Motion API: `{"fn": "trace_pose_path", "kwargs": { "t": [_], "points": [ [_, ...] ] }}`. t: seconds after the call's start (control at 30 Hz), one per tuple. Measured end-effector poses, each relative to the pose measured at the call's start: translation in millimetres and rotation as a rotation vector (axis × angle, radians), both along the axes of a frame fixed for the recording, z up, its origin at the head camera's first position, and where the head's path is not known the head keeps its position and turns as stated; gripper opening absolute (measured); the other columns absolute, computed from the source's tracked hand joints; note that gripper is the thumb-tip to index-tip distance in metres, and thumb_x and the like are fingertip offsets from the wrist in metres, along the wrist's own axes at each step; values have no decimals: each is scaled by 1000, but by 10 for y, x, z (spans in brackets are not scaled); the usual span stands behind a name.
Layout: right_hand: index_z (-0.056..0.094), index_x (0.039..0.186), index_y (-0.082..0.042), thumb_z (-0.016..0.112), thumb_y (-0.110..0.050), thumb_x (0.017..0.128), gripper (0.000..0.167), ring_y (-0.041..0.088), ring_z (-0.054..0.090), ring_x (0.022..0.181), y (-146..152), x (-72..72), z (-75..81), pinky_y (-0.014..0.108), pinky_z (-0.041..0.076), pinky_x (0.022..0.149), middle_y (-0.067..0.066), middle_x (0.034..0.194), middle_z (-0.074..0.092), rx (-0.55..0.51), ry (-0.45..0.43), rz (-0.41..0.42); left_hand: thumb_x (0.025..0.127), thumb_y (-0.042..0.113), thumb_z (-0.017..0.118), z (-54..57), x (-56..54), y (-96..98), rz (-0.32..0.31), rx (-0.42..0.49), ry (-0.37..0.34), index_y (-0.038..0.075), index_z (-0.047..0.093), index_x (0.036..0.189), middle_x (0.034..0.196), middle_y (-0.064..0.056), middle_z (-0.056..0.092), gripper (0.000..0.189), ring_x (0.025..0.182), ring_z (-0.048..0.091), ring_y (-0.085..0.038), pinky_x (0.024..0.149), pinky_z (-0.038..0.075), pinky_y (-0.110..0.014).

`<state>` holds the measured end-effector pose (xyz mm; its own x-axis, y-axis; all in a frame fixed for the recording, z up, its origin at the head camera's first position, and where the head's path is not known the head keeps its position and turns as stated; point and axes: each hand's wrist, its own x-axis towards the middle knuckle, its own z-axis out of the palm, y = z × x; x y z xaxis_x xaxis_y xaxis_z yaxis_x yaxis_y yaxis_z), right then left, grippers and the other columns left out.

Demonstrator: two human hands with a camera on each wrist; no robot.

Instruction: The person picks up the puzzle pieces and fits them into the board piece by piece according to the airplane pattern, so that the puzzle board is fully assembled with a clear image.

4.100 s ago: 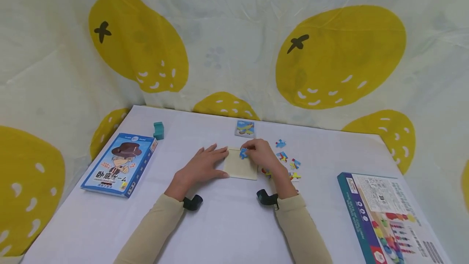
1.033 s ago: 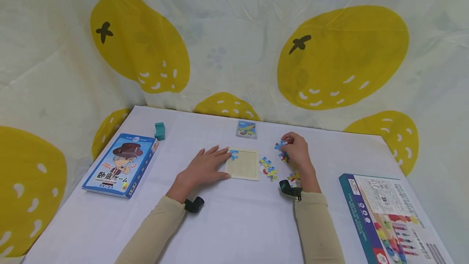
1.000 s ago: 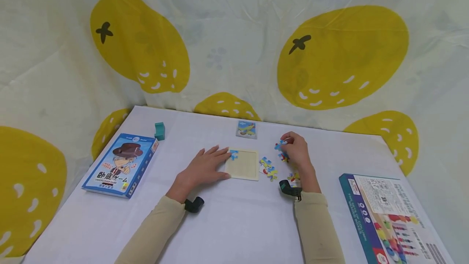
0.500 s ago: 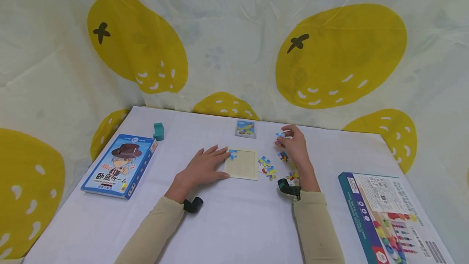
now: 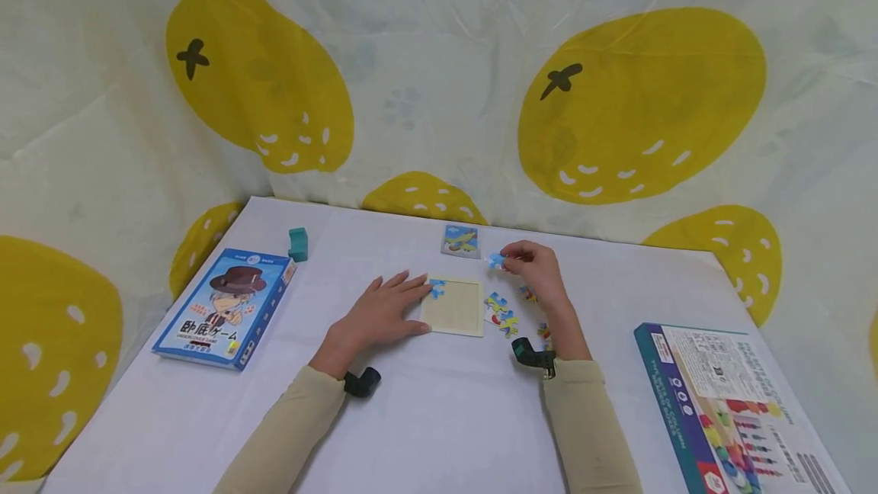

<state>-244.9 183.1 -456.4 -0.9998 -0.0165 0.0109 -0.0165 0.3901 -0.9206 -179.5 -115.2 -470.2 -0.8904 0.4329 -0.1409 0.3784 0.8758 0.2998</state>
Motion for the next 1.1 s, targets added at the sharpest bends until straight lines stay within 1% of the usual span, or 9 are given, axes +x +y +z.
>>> {"fn": "trace_pose_path", "kwargs": {
  "t": [0.13,0.27,0.43,0.53,0.67,0.9,1.0,1.1],
  "points": [
    [70,110,0,65,-7,94,18,20,64,82,-108,18,-10,23,57,75,17,100,63,-6,-26,23,89,60,62,2,1,7,6,8,0,31,36,154,163,12,30,76,155,19,-22,124,14,-59],
    [69,109,-2,66,-8,93,17,20,65,83,-223,39,-8,21,56,74,14,97,63,5,-60,43,89,60,62,4,1,9,7,9,-1,31,36,154,163,12,30,76,156,19,-22,124,13,-59],
    [70,105,-5,67,-10,92,14,20,63,82,-376,68,-18,25,53,73,10,95,64,79,-92,87,90,62,61,14,0,6,0,-1,1,31,36,155,163,12,30,76,155,19,-22,124,14,-60],
    [71,101,-6,69,-11,91,12,19,61,80,-455,75,-48,25,51,70,9,92,67,130,-82,116,90,62,61,27,1,2,-2,-2,2,31,36,154,163,11,30,76,155,20,-22,123,14,-59],
    [72,98,-6,70,-10,89,10,18,61,75,-537,93,-86,25,50,66,9,87,69,158,-53,146,90,62,61,36,-1,-3,-5,3,3,30,37,154,163,11,31,76,155,20,-23,123,15,-59],
    [72,93,-5,71,-8,86,7,17,59,72,-658,144,-106,24,48,63,8,84,70,193,-29,133,89,62,60,23,-5,-9,-8,5,6,31,37,154,163,11,31,76,155,21,-23,123,15,-60],
    [73,91,-6,71,-8,87,5,18,59,75,-710,163,-113,24,48,63,8,85,70,232,-21,125,90,62,60,25,-1,-9,-6,3,3,31,37,154,163,11,31,76,155,20,-23,123,15,-60],
    [74,89,-6,70,-7,88,4,19,59,79,-765,167,-119,27,50,67,7,85,71,297,8,117,90,62,60,28,-3,-6,-6,-2,4,31,36,154,163,11,31,76,155,20,-22,123,15,-60]
  ]
}}
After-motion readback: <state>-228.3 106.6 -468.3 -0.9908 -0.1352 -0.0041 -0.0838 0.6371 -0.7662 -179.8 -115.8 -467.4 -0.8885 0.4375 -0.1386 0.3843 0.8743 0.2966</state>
